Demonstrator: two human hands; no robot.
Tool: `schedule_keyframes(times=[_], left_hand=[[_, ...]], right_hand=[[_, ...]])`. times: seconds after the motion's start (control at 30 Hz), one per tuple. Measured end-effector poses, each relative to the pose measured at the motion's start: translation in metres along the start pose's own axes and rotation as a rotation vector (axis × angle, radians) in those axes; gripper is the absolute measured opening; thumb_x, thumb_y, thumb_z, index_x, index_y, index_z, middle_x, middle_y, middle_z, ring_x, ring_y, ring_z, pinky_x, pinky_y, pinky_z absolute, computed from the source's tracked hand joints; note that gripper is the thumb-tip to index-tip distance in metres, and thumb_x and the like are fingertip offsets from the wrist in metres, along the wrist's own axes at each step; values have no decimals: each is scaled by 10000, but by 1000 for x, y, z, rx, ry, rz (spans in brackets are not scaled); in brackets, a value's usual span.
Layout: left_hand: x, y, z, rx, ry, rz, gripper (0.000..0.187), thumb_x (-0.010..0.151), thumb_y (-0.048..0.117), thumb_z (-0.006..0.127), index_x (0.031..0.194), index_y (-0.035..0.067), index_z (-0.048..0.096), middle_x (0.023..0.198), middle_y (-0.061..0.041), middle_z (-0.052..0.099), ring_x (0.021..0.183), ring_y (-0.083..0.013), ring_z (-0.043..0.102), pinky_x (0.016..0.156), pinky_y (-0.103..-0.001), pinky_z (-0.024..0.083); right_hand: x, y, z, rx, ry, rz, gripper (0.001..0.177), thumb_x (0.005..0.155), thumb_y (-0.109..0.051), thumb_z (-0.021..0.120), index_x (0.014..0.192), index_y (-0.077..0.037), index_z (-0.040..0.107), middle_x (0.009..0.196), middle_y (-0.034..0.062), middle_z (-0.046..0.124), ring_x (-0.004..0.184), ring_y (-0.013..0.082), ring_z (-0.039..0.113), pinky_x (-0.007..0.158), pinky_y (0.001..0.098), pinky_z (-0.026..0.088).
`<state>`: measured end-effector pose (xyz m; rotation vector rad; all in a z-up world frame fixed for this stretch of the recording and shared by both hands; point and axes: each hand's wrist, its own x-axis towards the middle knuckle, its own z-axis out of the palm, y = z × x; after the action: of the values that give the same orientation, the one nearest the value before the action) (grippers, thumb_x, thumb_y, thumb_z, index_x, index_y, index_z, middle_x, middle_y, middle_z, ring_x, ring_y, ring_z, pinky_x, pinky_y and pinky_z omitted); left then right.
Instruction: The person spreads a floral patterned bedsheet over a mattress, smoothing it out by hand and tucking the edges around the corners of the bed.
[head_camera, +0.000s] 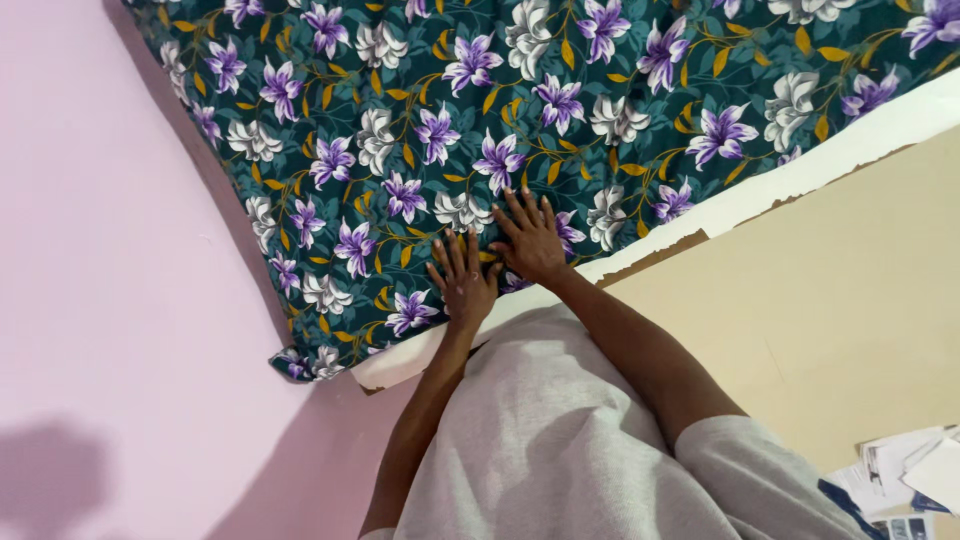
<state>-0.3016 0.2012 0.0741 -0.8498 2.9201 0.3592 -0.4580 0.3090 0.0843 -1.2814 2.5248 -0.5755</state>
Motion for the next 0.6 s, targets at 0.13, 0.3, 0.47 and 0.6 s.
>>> schedule_keyframes(times=[0.13, 0.3, 0.47, 0.6], left_hand=[[-9, -50, 9, 206, 125, -212, 1109, 868, 899, 464, 1668, 165, 241, 1731, -125, 177, 1602, -349, 108, 1163, -752, 40], [-28, -92, 0, 140, 51, -491, 1310, 720, 982, 513, 1676, 134, 226, 1738, -137, 155, 1617, -364, 54, 1151, -792, 15], [-22, -86, 16, 66, 7, -597, 1272, 760, 931, 505, 1661, 94, 182, 1724, -224, 117, 1569, -484, 14, 1096, -832, 50], [-3, -51, 49, 74, 169, -523, 1194, 885, 887, 462, 1648, 27, 140, 1640, -424, 51, 1467, -661, -9, 1064, -853, 164]], right_hand=[[-10, 69, -39, -43, -75, 88, 846, 915, -718, 528, 1593, -226, 407, 1684, 130, 259, 1565, 318, 203, 1249, 579, 90], [-47, 178, -112, -174, -55, 342, 897, 935, -764, 460, 1638, -218, 351, 1714, 112, 230, 1584, 301, 218, 1254, 605, 39], [-50, 185, -92, -74, 21, 434, 888, 987, -729, 422, 1658, -159, 314, 1732, 183, 172, 1611, 372, 127, 1254, 647, 16], [-28, 148, -40, -59, 176, 607, 991, 1022, -748, 427, 1654, -10, 233, 1709, 295, 68, 1573, 492, 4, 1215, 681, 5]])
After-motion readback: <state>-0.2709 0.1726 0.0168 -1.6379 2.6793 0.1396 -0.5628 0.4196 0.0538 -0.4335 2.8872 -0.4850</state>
